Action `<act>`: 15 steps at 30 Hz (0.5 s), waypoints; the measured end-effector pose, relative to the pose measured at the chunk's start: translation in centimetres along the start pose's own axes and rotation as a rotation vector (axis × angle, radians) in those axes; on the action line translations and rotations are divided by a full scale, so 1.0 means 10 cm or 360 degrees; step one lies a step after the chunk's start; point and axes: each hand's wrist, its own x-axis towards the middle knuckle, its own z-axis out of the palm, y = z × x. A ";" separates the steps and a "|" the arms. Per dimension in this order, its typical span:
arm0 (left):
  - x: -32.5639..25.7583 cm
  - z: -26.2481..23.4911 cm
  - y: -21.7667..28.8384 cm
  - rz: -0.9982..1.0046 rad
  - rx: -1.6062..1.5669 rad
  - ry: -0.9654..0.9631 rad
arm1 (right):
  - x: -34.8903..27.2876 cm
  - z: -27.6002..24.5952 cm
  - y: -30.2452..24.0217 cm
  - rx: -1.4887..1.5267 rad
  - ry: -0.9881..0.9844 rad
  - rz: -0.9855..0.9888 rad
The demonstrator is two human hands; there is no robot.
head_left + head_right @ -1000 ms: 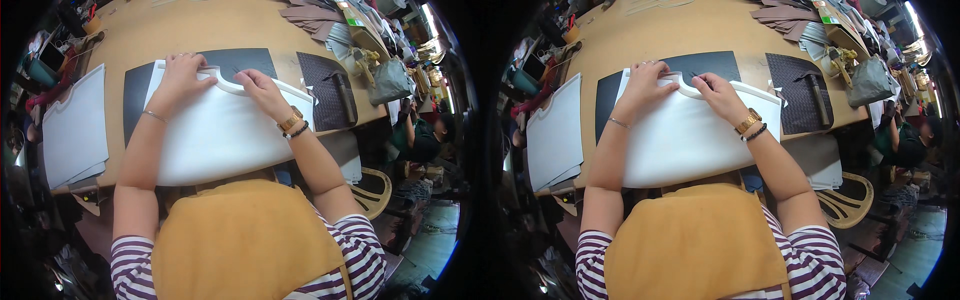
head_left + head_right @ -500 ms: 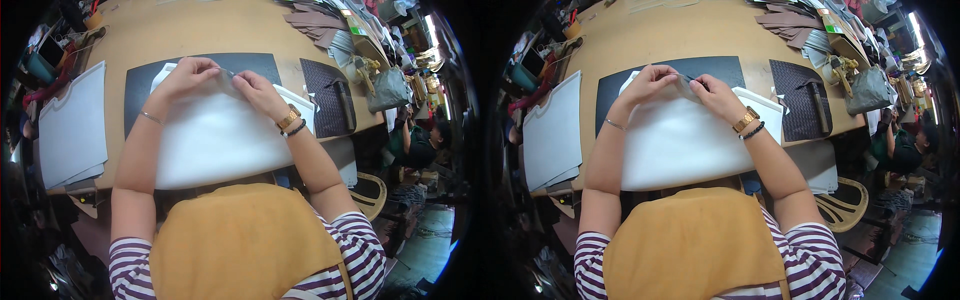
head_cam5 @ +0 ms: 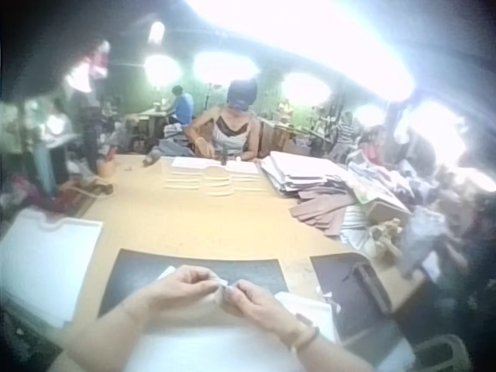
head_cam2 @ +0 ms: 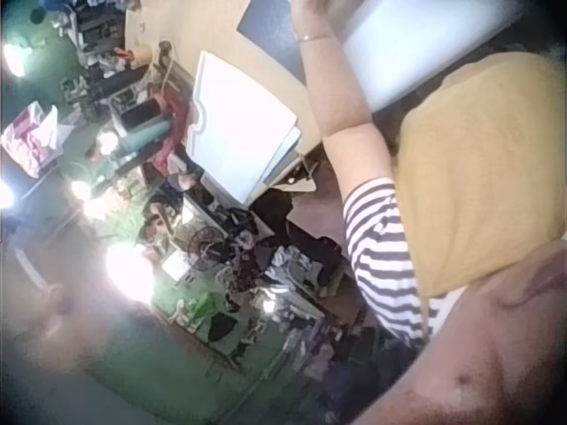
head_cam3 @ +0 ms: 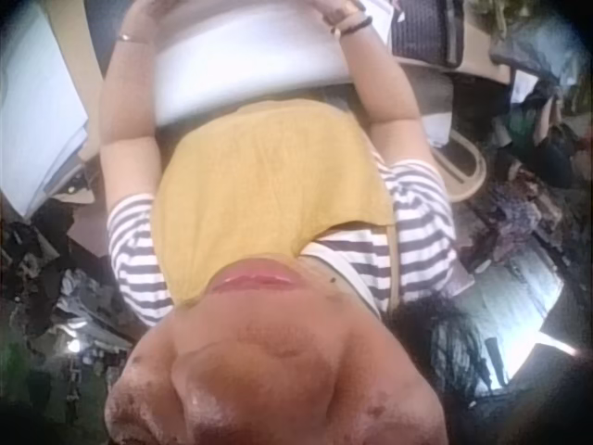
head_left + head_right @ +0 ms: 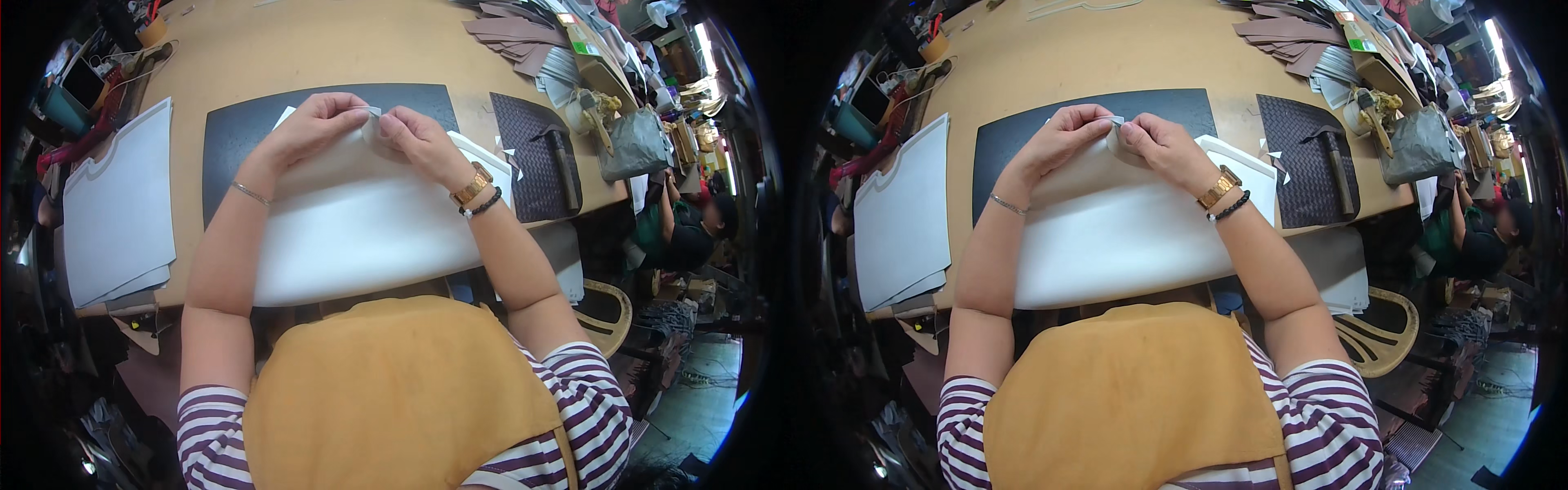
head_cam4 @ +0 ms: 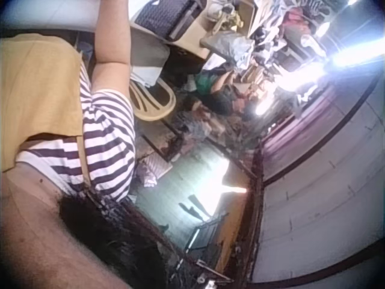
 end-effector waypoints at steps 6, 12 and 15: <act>0.02 -0.01 -0.03 0.0011 0.0037 -0.0004 | 0.02 0.00 0.06 0.0199 -0.0059 -0.0038; 0.02 0.02 -0.04 0.0032 0.0100 0.0000 | 0.01 -0.03 -0.04 -0.0071 -0.0041 -0.0006; 0.03 -0.01 -0.06 0.0121 0.0531 0.0159 | -0.03 -0.04 -0.07 -0.0190 0.0042 -0.0087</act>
